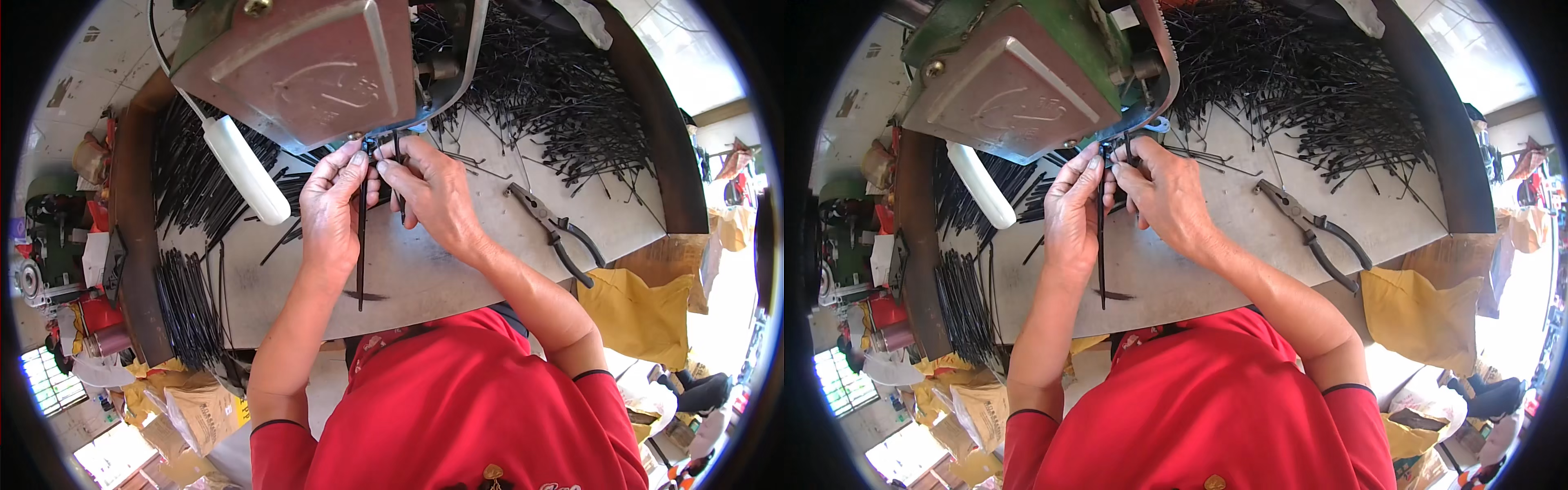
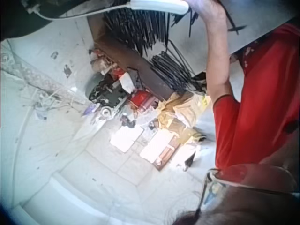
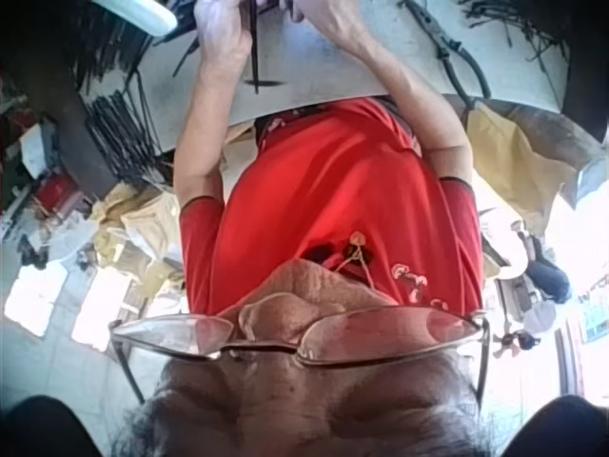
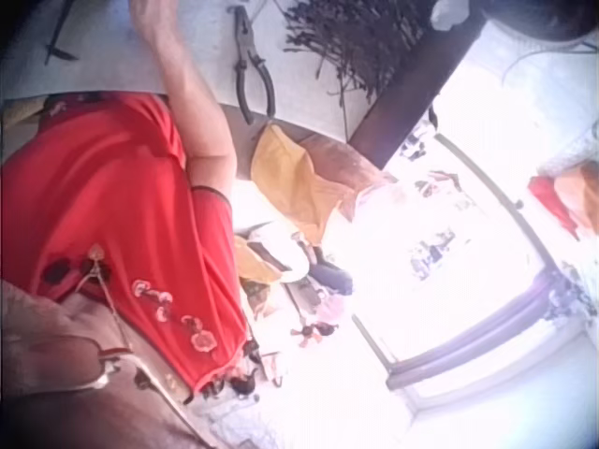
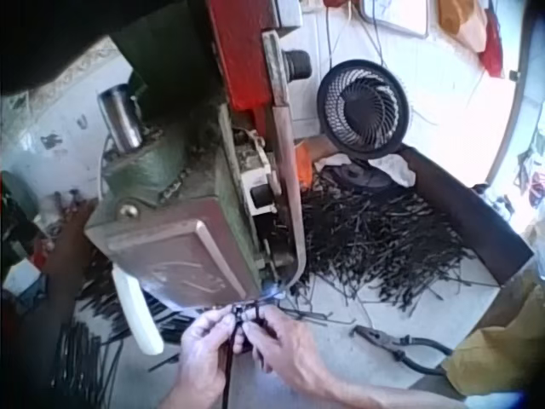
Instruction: The person repeatedly picks up thin black metal rods and inserts them into a manual bending machine. They operate the machine's lever to bend the rods into a U-shape and then remove the finished pieces, placing them on the workbench.
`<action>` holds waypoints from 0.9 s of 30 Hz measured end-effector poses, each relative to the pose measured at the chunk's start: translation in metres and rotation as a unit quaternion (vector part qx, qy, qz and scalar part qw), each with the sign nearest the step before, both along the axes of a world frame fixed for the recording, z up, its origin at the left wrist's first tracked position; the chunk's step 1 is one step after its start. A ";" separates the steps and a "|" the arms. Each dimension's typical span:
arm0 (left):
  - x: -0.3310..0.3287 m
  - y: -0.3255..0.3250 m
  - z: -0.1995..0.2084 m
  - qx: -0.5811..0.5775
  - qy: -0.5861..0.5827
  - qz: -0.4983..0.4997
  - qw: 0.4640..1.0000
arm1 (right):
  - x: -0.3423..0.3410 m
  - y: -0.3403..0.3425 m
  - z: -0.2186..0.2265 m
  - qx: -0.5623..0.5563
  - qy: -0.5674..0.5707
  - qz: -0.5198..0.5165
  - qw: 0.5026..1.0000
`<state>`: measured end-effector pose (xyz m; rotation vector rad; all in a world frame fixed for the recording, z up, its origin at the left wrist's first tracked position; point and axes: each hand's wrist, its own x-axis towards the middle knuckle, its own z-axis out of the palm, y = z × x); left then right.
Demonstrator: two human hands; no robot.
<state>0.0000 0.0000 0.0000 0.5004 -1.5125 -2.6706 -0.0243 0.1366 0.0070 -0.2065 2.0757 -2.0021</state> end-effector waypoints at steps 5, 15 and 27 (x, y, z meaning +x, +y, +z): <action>-0.002 -0.001 0.007 -0.022 -0.007 0.015 1.000 | -0.001 -0.004 0.001 -0.027 0.001 -0.009 1.000; 0.001 0.007 0.001 -0.012 0.007 0.025 1.000 | -0.001 -0.005 -0.002 -0.035 -0.019 -0.011 0.999; -0.007 -0.012 0.009 -0.064 -0.089 -0.051 0.993 | -0.016 0.007 -0.002 -0.110 -0.142 0.063 0.982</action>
